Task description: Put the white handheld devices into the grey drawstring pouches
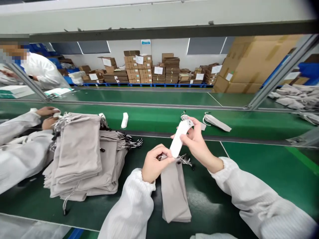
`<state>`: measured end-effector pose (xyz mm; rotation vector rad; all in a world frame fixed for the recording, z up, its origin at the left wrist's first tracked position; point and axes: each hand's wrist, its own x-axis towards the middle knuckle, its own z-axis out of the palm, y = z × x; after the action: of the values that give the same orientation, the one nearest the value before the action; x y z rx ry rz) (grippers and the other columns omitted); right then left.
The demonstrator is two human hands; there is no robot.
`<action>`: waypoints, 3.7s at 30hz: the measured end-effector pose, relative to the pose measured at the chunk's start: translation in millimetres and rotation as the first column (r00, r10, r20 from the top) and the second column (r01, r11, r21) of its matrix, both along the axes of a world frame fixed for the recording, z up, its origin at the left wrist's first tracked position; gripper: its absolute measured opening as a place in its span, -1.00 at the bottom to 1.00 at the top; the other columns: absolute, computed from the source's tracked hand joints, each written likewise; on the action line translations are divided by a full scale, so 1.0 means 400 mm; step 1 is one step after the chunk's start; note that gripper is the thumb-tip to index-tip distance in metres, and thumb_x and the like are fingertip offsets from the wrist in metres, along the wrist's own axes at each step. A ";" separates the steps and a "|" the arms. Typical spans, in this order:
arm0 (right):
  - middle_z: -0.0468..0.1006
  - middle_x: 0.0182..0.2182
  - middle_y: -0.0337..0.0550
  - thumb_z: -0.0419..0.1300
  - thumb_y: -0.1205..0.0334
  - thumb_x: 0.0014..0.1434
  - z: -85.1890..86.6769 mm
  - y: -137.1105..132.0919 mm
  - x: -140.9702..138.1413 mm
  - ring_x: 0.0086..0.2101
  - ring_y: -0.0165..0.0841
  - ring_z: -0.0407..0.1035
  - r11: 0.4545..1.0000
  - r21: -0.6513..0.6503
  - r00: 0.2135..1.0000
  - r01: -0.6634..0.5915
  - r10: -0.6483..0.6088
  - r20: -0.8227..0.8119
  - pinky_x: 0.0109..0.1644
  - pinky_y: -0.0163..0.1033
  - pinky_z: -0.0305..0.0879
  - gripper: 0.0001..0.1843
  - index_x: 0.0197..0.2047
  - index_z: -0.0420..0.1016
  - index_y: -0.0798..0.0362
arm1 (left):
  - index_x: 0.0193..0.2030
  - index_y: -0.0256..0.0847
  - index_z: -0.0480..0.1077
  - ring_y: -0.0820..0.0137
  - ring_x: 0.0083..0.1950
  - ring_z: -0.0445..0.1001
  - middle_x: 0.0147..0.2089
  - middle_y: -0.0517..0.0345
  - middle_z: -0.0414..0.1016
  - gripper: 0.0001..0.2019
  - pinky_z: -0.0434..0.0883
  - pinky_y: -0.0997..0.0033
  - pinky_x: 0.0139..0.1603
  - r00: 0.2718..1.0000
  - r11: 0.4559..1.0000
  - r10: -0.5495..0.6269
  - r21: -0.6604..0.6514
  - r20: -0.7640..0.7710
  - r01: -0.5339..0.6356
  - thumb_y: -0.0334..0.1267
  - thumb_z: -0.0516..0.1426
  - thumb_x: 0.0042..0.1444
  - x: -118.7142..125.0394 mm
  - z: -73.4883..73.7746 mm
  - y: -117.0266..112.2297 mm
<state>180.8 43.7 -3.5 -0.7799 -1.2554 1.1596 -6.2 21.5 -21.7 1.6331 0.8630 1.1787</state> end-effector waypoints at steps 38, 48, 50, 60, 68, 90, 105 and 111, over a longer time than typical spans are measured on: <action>0.18 -0.57 -0.46 0.00 0.25 0.37 0.134 0.163 0.054 -0.60 -0.48 0.18 0.825 0.450 0.880 0.343 -0.449 0.153 -0.10 -0.17 0.37 -0.90 -0.06 0.24 -0.07 | -0.11 -0.14 0.46 0.33 -0.11 0.41 -0.09 0.12 0.42 -0.75 0.38 0.30 -0.09 0.833 0.953 0.198 0.299 -0.517 -0.041 -0.51 0.13 0.13 -0.008 -0.113 0.014; 0.48 0.08 0.17 0.16 0.03 0.33 -0.085 0.520 -0.325 0.02 -0.08 0.43 0.999 0.048 0.265 -0.022 -0.040 0.964 0.07 0.02 0.37 -0.43 0.29 0.24 0.16 | -0.33 -0.17 0.35 0.30 -0.15 0.35 -0.26 0.16 0.46 -0.85 0.28 0.18 -0.06 0.650 0.831 0.370 0.550 -0.664 0.088 -0.46 0.12 0.26 -0.010 -0.123 0.012; 0.49 0.04 0.10 0.15 0.02 0.36 -0.104 0.552 -0.365 -0.03 -0.14 0.45 1.000 0.006 0.239 0.022 -0.011 0.971 0.05 0.05 0.40 -0.47 0.27 0.29 0.15 | -0.29 -0.17 0.34 0.29 -0.10 0.36 -0.26 0.19 0.48 -0.85 0.27 0.15 0.03 0.678 0.831 0.342 0.547 -0.651 0.106 -0.47 0.10 0.28 -0.005 -0.118 0.011; 0.31 0.23 0.17 0.21 0.46 0.22 -0.070 0.495 -0.151 0.12 -0.12 0.34 0.997 0.072 0.402 0.031 -0.078 0.912 0.20 0.01 0.31 -0.22 0.43 0.00 0.07 | -0.35 -0.16 0.25 0.40 -0.32 0.32 -0.33 0.22 0.36 -0.83 0.24 0.41 -0.27 0.925 0.967 0.045 0.250 -0.378 0.055 -0.36 0.02 0.31 -0.039 -0.061 0.017; 0.19 0.25 0.03 0.41 0.23 0.06 0.005 0.135 0.008 -0.19 -0.27 0.54 0.998 0.028 0.998 -0.062 0.061 0.033 -0.10 -0.07 0.54 0.22 0.42 -0.44 -0.36 | -0.40 -0.16 0.34 0.42 -0.35 0.27 -0.37 0.23 0.30 -0.79 0.23 0.51 -0.37 0.991 0.999 0.033 0.005 -0.133 -0.032 -0.16 0.26 0.13 -0.031 -0.024 0.025; 0.45 0.08 0.01 0.32 0.19 0.13 -0.176 -0.009 0.046 -0.08 -0.31 0.47 0.950 -0.276 0.945 -0.145 0.216 0.247 0.02 -0.15 0.41 -0.48 0.14 0.33 0.03 | -0.09 -0.09 0.45 0.28 0.01 0.41 -0.06 0.14 0.48 -0.83 0.30 0.28 0.08 0.914 0.995 0.011 -0.089 -0.406 -0.051 -0.27 0.18 0.16 -0.068 -0.073 -0.075; 0.49 0.01 -0.11 0.29 0.12 0.19 -0.038 0.007 0.101 -0.04 -0.26 0.45 0.967 0.085 0.960 0.241 -0.251 0.124 -0.05 -0.16 0.48 -0.62 0.06 0.37 -0.06 | -0.33 -0.14 0.33 0.30 -0.10 0.45 -0.25 0.21 0.53 -0.87 0.19 0.14 0.12 0.884 0.947 0.120 0.320 -0.452 0.035 -0.43 0.15 0.20 -0.088 -0.035 -0.090; 0.48 0.04 -0.11 0.30 0.03 0.23 0.030 -0.053 0.077 -0.02 -0.26 0.44 0.965 0.161 0.973 0.209 -0.222 0.067 -0.07 -0.19 0.50 -0.58 0.10 0.35 -0.11 | -0.38 -0.17 0.36 0.38 -0.28 0.33 -0.31 0.17 0.34 -0.86 0.25 0.36 -0.26 0.978 0.981 -0.058 0.169 -0.201 0.094 -0.36 0.21 0.19 -0.034 0.018 -0.077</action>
<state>211.6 22.4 8.3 -0.8347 -1.2786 0.8517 -19.7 -9.5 -14.5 1.9364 0.8272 1.0797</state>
